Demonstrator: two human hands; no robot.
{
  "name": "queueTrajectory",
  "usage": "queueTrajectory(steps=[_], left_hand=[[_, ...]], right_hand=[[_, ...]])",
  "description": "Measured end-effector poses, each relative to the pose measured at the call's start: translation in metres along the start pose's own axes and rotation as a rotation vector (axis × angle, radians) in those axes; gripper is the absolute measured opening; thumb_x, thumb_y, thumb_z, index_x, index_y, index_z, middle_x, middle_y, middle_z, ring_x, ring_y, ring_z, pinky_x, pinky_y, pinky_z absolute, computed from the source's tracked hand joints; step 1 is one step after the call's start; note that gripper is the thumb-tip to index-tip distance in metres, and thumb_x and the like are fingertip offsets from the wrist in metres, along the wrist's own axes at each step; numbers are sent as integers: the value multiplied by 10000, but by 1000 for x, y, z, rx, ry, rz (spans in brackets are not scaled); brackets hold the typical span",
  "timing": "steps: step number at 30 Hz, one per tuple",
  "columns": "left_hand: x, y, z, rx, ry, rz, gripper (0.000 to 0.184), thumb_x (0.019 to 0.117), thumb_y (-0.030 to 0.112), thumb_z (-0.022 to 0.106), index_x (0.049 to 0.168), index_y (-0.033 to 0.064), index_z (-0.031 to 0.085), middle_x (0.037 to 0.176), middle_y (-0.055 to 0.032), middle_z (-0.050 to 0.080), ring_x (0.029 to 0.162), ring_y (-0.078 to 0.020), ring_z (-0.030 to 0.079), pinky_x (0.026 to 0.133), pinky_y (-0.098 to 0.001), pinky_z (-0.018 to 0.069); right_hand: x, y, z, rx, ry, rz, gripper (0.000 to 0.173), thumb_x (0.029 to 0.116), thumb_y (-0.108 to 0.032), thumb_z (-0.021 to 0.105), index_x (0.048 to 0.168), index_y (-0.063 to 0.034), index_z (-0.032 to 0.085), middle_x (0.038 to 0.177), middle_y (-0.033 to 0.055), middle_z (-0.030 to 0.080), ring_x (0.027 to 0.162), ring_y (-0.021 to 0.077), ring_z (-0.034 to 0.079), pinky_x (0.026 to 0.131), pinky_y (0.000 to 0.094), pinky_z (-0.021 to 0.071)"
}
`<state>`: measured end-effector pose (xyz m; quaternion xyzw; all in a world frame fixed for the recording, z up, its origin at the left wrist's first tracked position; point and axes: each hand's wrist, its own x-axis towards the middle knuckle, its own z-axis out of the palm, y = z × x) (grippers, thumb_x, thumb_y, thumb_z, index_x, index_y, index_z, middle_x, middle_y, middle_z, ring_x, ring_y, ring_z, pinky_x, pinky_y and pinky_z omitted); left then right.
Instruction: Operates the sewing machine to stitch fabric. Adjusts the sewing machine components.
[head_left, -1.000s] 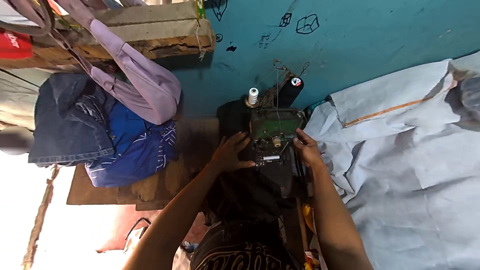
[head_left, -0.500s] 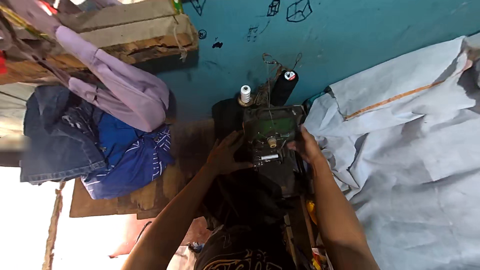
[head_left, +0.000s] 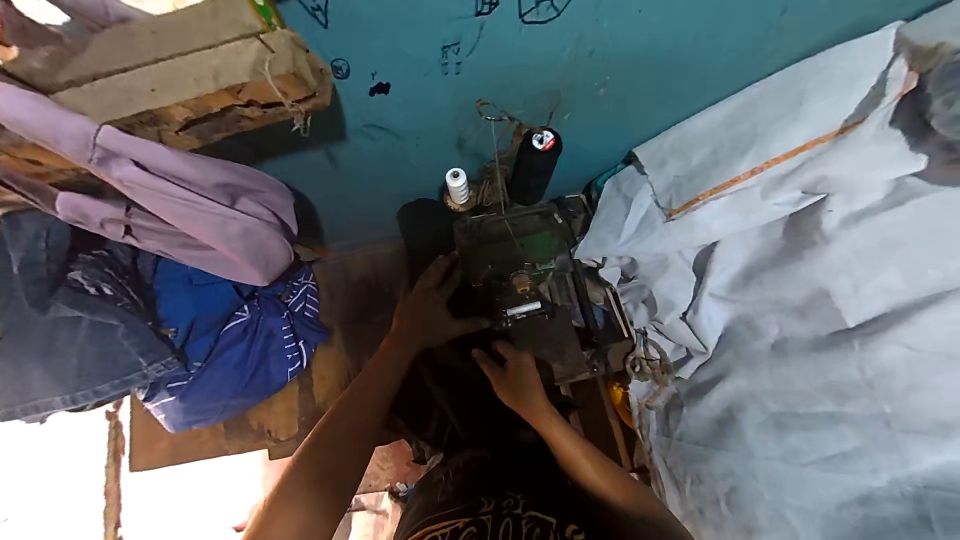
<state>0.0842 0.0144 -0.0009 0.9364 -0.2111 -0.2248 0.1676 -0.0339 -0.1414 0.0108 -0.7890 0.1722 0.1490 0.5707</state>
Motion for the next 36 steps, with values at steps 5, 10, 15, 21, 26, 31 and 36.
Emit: queueTrajectory(steps=[5,10,15,21,26,31,36], left_hand=[[8,2,-3,23,-20,-47,1080,711,775,745,1560,182,439,1708,-63,185,1572,-282,169,1180,-637,275],[13,3,-8,63,-52,-89,1078,682,756,787,1513,139,485,1697,-117,196,1567,-330,159,1208,-627,226],[26,4,-16,58,-44,-93,942,673,626,879,1390,83,597,1650,-198,282,1554,-382,186,1224,-572,258],[-5,31,-23,115,41,-69,885,757,579,843,1427,70,566,1612,-203,356,1508,-396,305,1200,-691,173],[-7,6,3,27,41,14,840,781,629,793,1410,105,603,1598,-151,414,1517,-359,311,1190,-658,247],[25,-19,-22,26,-96,80,728,734,506,891,1305,112,672,1606,-108,408,1522,-342,292,1196,-685,188],[-8,16,-40,61,-163,-65,815,874,556,750,1507,106,505,1715,-155,113,1563,-443,90,1178,-689,227]], right_hand=[[5,3,-7,56,-44,18,329,1025,-235,612,975,85,669,837,143,620,757,181,564,736,355,496],[9,5,-14,86,-83,30,337,1022,-246,621,1004,87,669,873,167,636,785,207,581,765,377,506],[12,4,-20,111,-103,40,345,1020,-249,629,996,93,663,894,179,634,797,216,578,776,383,505],[7,5,-25,159,-123,66,333,1012,-240,642,1038,92,663,949,199,650,849,242,604,813,411,510],[10,8,-23,173,-152,84,325,1010,-230,650,1020,95,659,923,180,640,813,208,583,793,373,510],[7,-19,12,485,-207,312,350,1050,-285,585,1076,58,653,1017,151,638,911,174,592,840,358,508],[3,-41,35,533,-253,375,386,1084,-298,505,1247,33,618,1206,183,639,1092,224,613,955,408,507]])
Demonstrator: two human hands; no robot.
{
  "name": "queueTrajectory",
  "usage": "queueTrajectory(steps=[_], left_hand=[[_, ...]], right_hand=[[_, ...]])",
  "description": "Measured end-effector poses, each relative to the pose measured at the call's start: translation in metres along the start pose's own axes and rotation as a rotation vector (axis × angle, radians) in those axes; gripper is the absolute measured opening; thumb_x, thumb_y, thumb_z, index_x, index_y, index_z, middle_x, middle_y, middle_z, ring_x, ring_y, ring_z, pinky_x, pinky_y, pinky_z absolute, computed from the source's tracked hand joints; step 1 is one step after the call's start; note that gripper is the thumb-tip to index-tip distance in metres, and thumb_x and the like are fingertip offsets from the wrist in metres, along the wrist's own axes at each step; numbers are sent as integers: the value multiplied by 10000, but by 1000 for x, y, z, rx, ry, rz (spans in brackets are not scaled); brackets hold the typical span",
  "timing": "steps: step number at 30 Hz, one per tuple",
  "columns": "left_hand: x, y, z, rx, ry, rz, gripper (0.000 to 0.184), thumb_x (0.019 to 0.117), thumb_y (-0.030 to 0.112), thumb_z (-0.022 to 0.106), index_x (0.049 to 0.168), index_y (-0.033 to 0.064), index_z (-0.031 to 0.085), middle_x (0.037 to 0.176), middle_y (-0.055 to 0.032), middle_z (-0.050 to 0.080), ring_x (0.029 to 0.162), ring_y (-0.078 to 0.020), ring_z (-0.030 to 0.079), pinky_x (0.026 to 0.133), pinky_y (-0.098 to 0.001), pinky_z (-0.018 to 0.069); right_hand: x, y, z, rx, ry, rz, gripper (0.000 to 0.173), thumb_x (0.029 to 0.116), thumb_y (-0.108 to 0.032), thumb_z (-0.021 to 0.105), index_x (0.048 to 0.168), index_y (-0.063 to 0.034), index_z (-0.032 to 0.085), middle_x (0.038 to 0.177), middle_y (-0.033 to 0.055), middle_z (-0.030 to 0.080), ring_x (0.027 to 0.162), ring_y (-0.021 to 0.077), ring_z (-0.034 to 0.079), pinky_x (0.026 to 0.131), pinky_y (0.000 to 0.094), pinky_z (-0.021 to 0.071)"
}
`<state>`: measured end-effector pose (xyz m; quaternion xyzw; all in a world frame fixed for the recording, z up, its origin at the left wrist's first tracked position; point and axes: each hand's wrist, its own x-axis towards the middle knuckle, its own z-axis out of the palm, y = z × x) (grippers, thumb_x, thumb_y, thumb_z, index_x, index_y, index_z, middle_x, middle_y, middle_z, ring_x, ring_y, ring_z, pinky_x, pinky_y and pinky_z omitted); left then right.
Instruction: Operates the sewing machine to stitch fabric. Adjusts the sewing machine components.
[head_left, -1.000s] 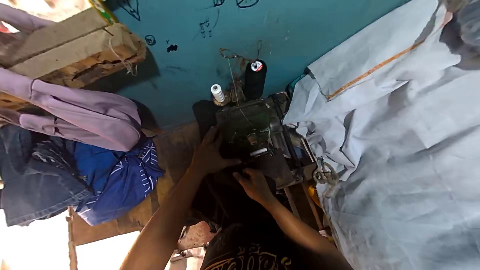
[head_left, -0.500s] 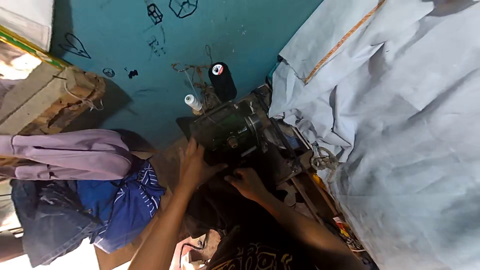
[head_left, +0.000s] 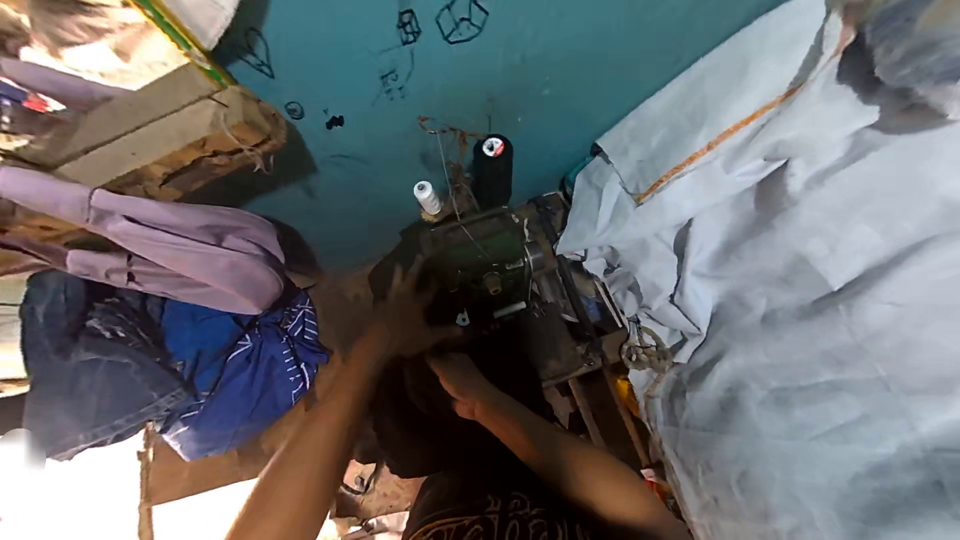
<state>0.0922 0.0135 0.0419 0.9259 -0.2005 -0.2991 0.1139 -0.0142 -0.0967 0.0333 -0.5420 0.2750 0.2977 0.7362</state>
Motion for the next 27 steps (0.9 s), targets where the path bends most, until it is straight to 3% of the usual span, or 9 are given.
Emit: queueTrajectory(steps=[2,4,6,10,21,23,24,26,27], left_hand=[[-12,-7,26,-106,48,12,707,1003,497,601,1593,172,386,1725,-126,83,1540,-444,206,1147,-660,322],[-6,-24,42,-203,187,70,526,1075,391,499,1561,195,451,1715,-84,173,1441,-391,438,1086,-603,436],[2,-29,48,-261,219,82,502,1097,380,440,1572,221,432,1718,-67,167,1315,-357,578,1005,-586,510],[8,-24,53,-364,300,62,488,1102,381,415,1555,207,462,1719,-35,176,1281,-319,610,975,-558,536],[15,-4,65,-382,381,-157,525,1112,404,347,1587,189,401,1727,-23,136,1095,-330,700,844,-531,581],[10,-2,56,-413,348,-202,539,1117,405,329,1605,176,358,1728,-47,122,1102,-337,694,861,-524,573],[5,-4,55,-445,343,-220,549,1118,411,328,1612,172,340,1725,-61,135,1120,-343,687,876,-529,565],[-11,-12,66,-510,352,-221,576,1111,428,347,1612,145,335,1717,-77,171,1155,-337,676,911,-523,557],[-21,-18,75,-536,363,-207,586,1108,434,358,1603,122,349,1711,-84,193,1190,-331,663,948,-513,547]], right_hand=[[-21,-1,-31,-332,80,-220,337,1071,-208,531,1225,63,661,1171,203,682,1076,241,646,967,407,509],[-35,9,-88,-670,383,-407,334,1041,-209,578,1227,46,685,1162,205,716,1090,285,698,988,453,547],[-46,29,-158,-928,623,-299,359,1055,-218,541,1259,57,648,1197,267,672,1130,396,659,1003,560,509],[-48,73,-246,-1159,683,-18,346,997,-159,626,1252,72,650,1229,349,631,1170,518,607,1016,668,450],[-29,49,-258,-1364,521,291,492,1003,-287,647,1358,46,576,1318,299,616,1264,462,576,1075,625,421],[-31,45,-263,-1251,507,178,407,1031,-229,599,1298,79,607,1234,302,650,1170,428,633,1039,586,460],[-36,47,-260,-1098,535,88,341,1051,-177,559,1237,102,619,1110,282,672,1015,366,674,943,527,521],[-55,60,-238,-702,581,-53,248,1079,-127,463,1163,74,583,853,100,592,693,135,579,679,319,529],[-65,66,-222,-530,570,-106,218,1076,-119,436,1175,41,547,816,33,571,645,72,556,631,268,517]])
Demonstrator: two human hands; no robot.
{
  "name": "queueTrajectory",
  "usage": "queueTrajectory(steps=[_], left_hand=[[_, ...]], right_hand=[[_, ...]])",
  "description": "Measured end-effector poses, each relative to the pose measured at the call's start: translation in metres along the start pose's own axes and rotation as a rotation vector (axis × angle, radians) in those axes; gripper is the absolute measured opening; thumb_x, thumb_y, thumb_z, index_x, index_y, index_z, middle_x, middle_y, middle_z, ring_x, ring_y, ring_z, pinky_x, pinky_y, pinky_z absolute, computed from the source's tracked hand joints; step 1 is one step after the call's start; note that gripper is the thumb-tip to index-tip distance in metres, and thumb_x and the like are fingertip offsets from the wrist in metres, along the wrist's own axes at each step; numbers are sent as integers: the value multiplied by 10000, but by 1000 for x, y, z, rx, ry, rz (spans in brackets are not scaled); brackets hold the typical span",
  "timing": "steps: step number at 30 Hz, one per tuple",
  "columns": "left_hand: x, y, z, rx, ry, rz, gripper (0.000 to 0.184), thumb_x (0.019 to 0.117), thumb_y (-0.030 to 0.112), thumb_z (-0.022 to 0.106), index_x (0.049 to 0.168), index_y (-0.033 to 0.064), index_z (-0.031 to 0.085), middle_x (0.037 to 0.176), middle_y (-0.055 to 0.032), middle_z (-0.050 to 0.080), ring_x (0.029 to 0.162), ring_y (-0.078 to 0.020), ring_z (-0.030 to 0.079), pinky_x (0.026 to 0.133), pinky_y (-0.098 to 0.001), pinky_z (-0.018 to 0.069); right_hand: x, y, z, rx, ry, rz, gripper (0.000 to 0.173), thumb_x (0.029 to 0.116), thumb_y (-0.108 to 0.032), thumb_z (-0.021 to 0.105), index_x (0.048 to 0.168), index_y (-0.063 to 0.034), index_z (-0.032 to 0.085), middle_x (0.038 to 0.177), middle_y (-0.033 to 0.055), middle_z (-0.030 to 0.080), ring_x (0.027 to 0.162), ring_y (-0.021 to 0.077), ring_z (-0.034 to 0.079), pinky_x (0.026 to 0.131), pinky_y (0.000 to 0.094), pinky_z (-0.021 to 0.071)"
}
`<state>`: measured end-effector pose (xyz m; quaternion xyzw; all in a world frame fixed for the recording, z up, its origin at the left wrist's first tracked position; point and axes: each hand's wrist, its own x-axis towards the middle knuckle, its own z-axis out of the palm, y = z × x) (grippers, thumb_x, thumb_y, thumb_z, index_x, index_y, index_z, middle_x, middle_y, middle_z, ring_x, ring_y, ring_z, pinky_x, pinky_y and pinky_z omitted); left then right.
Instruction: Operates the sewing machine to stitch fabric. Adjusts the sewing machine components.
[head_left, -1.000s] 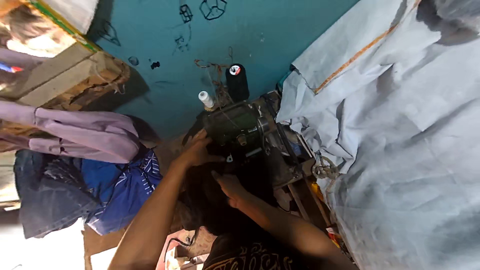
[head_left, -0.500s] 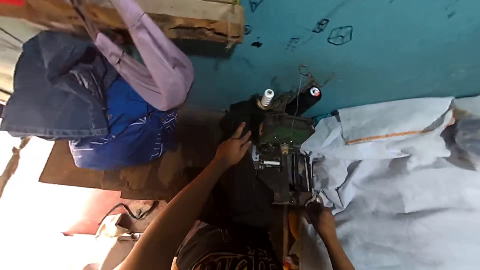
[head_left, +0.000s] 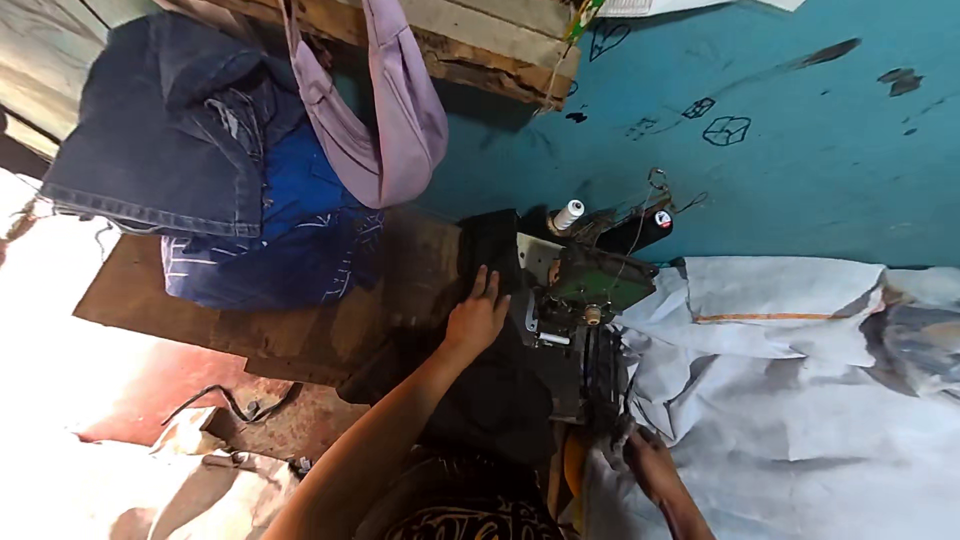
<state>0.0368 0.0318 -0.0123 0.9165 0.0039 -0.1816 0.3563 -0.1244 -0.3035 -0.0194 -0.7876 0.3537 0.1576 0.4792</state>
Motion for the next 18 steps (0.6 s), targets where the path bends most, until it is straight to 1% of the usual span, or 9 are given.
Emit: queueTrajectory(steps=[2,4,6,7,8,10,12,15,18], left_hand=[[-24,-17,-1,-50,4,19,585,1105,434,366,1590,107,377,1689,-106,259,1272,-329,620,1023,-496,512],[-46,-23,-3,-86,-38,11,578,1105,423,364,1596,117,367,1669,-151,292,1328,-350,577,1062,-490,486],[-56,-23,-4,-91,-50,11,575,1098,408,387,1591,112,375,1647,-192,319,1320,-375,578,1048,-491,493],[-58,-22,-2,-79,-51,17,575,1096,408,395,1587,111,383,1641,-204,325,1312,-386,581,1044,-495,493],[-59,-22,1,-62,-48,25,571,1093,412,400,1581,115,399,1637,-210,331,1308,-392,583,1047,-499,488],[-61,-21,5,-22,-46,42,567,1093,423,392,1576,128,413,1633,-220,333,1315,-401,575,1065,-507,468],[-62,-21,5,7,-32,61,556,1093,422,388,1568,138,431,1625,-227,345,1320,-405,571,1076,-511,458],[-64,-22,3,27,-11,90,541,1091,403,390,1560,140,446,1622,-223,353,1317,-413,572,1083,-524,443],[-66,-25,4,20,21,114,507,1089,349,409,1544,135,473,1602,-214,394,1298,-416,587,1055,-524,467]], right_hand=[[-34,-3,21,175,2,-118,250,987,-36,504,1226,35,498,833,11,636,669,46,628,650,254,570],[-64,-9,43,177,8,-325,330,870,-56,662,1154,28,517,846,-37,655,724,-8,647,694,201,576],[-79,-24,60,158,-106,-438,355,863,-325,740,1041,-57,589,789,-129,623,684,-72,596,654,142,537],[-81,-34,65,134,-239,-412,506,883,-552,692,1052,-85,596,764,-152,591,644,-76,562,611,138,510],[-81,-47,70,131,-398,-354,702,850,-737,620,1098,-82,585,759,-136,588,621,-42,561,581,162,511],[-72,-70,87,150,-637,-266,833,789,-870,529,1111,-102,554,754,-100,587,606,12,570,563,187,515],[-63,-89,106,194,-697,-226,725,884,-799,484,1091,-106,532,744,-100,563,599,13,557,571,177,507],[-53,-117,134,304,-646,-232,416,1052,-487,366,1031,-98,512,699,-107,532,570,-3,534,567,154,494],[-47,-137,159,355,-490,-321,286,1070,-214,361,873,-105,537,591,-124,487,492,-24,482,495,153,444]])
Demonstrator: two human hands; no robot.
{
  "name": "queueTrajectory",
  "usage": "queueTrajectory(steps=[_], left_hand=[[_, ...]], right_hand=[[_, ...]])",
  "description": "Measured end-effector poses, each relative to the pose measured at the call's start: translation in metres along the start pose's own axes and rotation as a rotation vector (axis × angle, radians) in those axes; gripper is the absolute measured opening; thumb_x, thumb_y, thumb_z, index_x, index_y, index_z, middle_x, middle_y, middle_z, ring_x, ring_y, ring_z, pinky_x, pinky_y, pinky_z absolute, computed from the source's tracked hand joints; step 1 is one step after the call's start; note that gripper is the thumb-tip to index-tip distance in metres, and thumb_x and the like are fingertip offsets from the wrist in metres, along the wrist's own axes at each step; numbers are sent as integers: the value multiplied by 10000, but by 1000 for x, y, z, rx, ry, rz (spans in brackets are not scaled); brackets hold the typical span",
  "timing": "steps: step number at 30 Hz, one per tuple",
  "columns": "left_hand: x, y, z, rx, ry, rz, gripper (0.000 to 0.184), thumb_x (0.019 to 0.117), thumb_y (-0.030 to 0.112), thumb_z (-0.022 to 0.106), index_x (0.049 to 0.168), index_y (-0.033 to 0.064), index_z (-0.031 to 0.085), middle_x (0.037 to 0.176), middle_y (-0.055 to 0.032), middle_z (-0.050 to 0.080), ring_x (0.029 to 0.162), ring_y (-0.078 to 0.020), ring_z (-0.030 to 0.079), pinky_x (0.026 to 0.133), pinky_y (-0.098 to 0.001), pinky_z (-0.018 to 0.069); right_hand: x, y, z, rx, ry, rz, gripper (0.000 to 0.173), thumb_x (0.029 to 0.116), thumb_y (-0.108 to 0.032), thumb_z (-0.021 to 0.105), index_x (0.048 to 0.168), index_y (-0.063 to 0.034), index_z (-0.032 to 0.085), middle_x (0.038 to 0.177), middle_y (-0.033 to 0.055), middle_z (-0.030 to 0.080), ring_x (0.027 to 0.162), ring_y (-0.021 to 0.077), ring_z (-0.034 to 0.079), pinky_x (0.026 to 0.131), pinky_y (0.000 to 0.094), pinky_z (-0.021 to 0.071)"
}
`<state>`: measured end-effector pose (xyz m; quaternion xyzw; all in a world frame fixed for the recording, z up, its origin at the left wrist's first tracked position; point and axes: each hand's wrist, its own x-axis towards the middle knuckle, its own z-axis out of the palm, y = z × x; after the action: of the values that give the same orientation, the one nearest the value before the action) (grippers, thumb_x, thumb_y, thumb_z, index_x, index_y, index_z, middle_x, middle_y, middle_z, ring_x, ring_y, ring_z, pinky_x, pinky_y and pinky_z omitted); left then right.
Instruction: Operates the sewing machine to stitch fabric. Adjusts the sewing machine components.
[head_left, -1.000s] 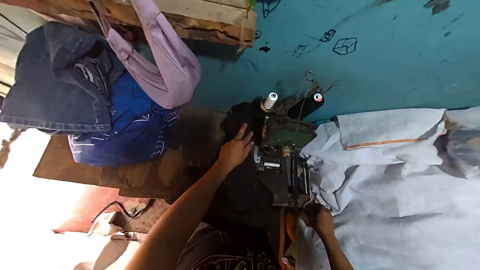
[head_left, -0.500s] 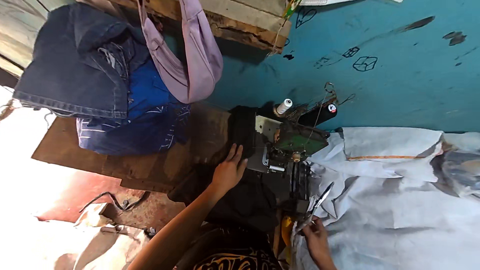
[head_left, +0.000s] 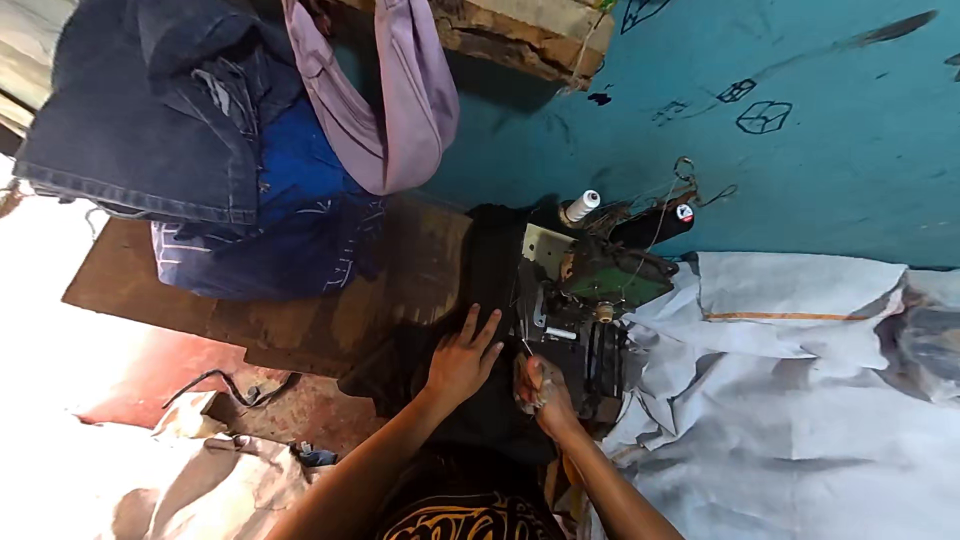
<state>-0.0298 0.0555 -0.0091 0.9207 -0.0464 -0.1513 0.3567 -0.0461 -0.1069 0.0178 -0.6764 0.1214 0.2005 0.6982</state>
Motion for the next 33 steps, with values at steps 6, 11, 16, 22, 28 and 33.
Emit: queueTrajectory(steps=[6,11,16,22,28,33], left_hand=[[-10,-36,-17,69,240,-211,426,1047,336,543,1365,78,662,1265,-242,681,1158,-469,645,952,-635,496],[21,-38,-7,101,514,85,482,982,460,625,1317,122,699,1398,-232,585,1276,-474,537,1059,-639,405],[119,14,-5,21,130,508,232,1021,163,596,1185,113,754,1219,-119,696,1191,-336,624,975,-523,513],[153,38,-25,273,-229,502,171,983,187,653,1096,90,737,1233,-112,649,1245,-330,558,972,-576,456],[136,29,-12,336,-51,486,199,992,74,598,1170,9,659,1304,-186,594,1276,-388,540,928,-582,476],[134,26,-3,294,-16,453,218,1022,130,557,1176,30,674,1275,-180,604,1238,-385,553,942,-573,469]], right_hand=[[-26,47,-34,-398,321,-387,431,960,-411,651,970,19,612,720,-95,576,613,-76,541,592,146,509],[-63,101,-139,-916,670,-112,448,1001,-229,646,1216,157,571,960,281,697,857,368,712,803,545,570],[-53,98,-207,-1231,514,475,440,1008,-198,636,1353,65,560,1175,321,670,1115,508,648,964,663,481],[-28,70,-220,-1232,190,664,428,952,-232,712,1279,35,637,1265,270,650,1220,420,611,1067,596,444],[-16,26,-179,-1160,469,289,328,1029,-164,578,1233,80,656,1160,308,680,1091,461,664,966,635,494],[60,21,-184,-115,381,-96,659,1057,-106,475,1634,-170,164,1571,100,396,1291,183,556,1024,388,521]])
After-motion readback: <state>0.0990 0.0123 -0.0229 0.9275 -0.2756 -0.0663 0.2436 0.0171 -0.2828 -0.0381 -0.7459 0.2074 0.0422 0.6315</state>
